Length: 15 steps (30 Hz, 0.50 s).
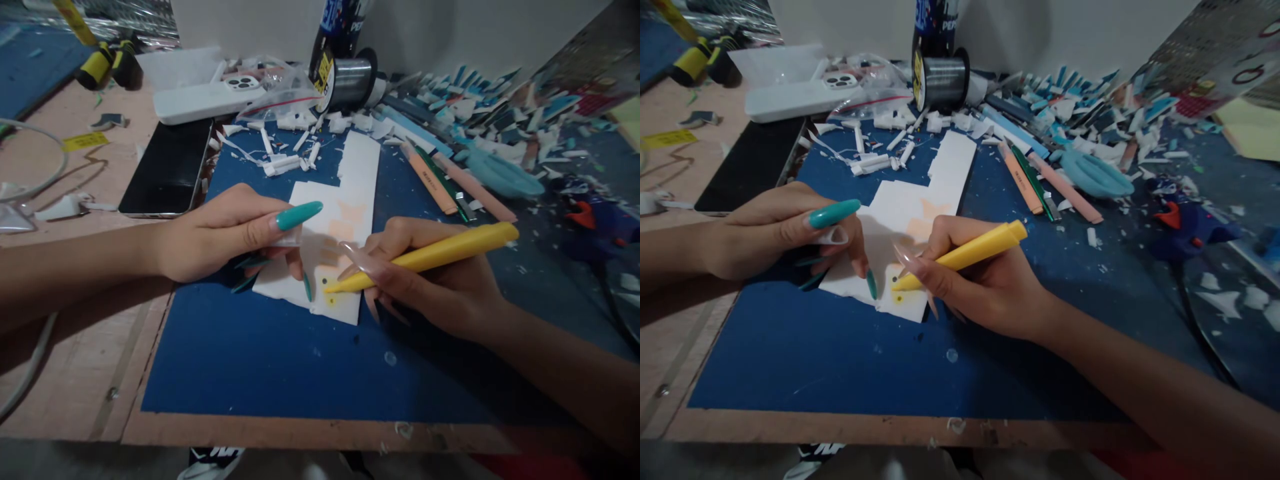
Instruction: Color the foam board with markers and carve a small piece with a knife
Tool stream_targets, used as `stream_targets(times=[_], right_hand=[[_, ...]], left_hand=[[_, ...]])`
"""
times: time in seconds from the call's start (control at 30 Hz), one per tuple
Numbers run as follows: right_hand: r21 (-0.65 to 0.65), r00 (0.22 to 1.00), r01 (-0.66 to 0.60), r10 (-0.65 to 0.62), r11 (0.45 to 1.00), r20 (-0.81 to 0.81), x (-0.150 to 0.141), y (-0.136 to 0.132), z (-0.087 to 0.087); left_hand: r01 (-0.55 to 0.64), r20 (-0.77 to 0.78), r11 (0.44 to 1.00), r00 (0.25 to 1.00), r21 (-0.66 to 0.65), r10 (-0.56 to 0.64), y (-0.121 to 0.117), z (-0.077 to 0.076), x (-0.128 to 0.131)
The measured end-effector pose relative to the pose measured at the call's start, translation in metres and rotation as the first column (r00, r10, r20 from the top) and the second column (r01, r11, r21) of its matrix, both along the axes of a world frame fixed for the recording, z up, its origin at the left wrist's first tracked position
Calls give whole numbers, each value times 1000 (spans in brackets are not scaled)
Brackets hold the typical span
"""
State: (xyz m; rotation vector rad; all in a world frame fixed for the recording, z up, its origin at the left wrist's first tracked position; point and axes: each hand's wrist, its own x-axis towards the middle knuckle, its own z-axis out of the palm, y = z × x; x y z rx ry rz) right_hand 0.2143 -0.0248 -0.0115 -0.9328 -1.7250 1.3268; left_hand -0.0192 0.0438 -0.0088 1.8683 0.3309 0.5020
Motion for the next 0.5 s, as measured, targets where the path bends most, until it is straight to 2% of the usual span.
stream_targets(times=[0.27,0.5], right_hand=[[70,997,-48,44,996,59,0,0,3],[89,999,-32,31,996,12,-1,1,2]], left_hand=[[6,7,1000,1000,0,-6,1,-1,1],[5,8,1000,1000,-8,-5,1,-2,1]])
